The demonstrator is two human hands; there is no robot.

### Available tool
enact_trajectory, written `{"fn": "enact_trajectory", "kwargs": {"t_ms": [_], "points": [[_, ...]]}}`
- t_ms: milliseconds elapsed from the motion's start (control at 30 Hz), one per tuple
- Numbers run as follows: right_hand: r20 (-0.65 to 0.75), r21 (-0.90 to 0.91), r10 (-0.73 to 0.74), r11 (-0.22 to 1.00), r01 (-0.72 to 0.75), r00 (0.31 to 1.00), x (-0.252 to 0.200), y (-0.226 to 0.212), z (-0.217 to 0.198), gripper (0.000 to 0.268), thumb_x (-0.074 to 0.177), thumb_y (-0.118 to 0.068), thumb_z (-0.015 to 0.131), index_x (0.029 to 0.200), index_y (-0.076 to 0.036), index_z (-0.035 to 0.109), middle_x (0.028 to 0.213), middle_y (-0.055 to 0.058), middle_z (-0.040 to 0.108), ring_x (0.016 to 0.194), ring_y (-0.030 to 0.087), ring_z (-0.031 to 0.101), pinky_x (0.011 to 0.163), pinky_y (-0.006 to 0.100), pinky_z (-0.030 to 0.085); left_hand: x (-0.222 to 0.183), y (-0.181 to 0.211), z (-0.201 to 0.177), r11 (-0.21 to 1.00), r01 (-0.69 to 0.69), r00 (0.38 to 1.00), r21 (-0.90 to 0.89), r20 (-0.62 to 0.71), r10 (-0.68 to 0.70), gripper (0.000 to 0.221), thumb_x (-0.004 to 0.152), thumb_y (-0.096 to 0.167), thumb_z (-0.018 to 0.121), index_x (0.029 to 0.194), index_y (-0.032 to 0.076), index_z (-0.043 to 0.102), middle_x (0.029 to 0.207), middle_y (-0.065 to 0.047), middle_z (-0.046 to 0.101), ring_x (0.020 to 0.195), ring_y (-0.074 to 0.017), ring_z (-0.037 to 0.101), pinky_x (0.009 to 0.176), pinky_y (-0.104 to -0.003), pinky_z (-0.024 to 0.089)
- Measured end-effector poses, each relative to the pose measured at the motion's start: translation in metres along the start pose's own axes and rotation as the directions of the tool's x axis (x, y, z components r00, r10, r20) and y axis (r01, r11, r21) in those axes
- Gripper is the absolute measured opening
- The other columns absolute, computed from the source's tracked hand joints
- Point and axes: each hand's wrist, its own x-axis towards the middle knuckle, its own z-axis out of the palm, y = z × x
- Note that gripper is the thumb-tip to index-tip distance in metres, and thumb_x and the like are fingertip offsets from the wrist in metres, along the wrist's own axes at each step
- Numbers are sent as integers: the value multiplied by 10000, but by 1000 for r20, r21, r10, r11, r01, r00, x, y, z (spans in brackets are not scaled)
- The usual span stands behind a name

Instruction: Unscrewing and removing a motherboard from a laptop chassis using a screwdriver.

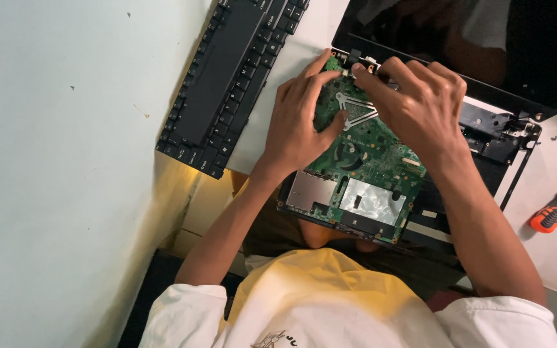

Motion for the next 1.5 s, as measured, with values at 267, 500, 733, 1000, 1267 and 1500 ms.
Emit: {"fn": "enact_trajectory", "kwargs": {"t_ms": [267, 500, 733, 1000, 1267, 1500], "points": [[19, 125, 20, 992, -22, 1000, -3, 5, 4, 76, 1379, -377, 844, 1406, -419, 901, 1072, -118, 782, 915, 62, 865, 671, 241, 601, 0, -1, 1, 1000, -12, 1000, 24, -12, 12, 540, 1182, 280, 828, 1648, 175, 576, 1897, -44, 429, 1739, -310, 568, 1400, -574, 478], [59, 111, 27, 993, -34, 998, -2, 2, -1, 103, 1412, -387, 780, 1370, -404, 872, 1050, -128, 704, 908, 59, 841, 592, 249, 414, -2, -1, 2, 1000, -13, 1000, 20, -9, 13, 517, 1214, 288, 802, 1663, 187, 566, 1907, -31, 399, 1752, -302, 546, 1407, -573, 471], [44, 92, 92, 991, -96, 995, -13, -8, 5, 131, 1376, -434, 809, 1307, -413, 919, 1054, -151, 752, 872, 33, 863, 556, 211, 435, -1, -1, 1, 1000, -17, 1000, -6, -12, 17, 509, 1204, 280, 777, 1659, 197, 564, 1906, -50, 418, 1766, -321, 533, 1411, -580, 472], [-80, 367, 306, 894, -257, 949, -33, 10, 14, 149, 1346, -206, 954, 1493, -203, 981, 1086, -12, 771, 775, 133, 609, 665, 355, 368, -1, -2, 1, 1000, -13, 1000, -8, -12, 13, 474, 1216, 314, 743, 1643, 194, 574, 1910, -30, 401, 1745, -311, 549, 1403, -583, 458], [-132, 422, 399, 851, -313, 907, -41, 19, 34, 245, 1361, -232, 858, 1585, -142, 898, 1115, 38, 737, 755, 172, 540, 672, 384, 353, 6, -1, 0, 1000, 7, 1000, -12, 7, -6, 487, 1166, 278, 779, 1616, 222, 602, 1883, -17, 438, 1693, -312, 598, 1389, -580, 444], [-138, 276, 339, 915, -293, 931, -37, 13, 37, 250, 1327, -331, 851, 1545, -216, 891, 1084, -26, 711, 687, 152, 613, 611, 334, 371, 59, -12, 0, 955, -191, 979, 228, -33, 203, 445, 1061, 274, 952, 1440, 190, 737, 1315, -71, 542, 1144, -269, 659, 1060, -517, 592]]}}
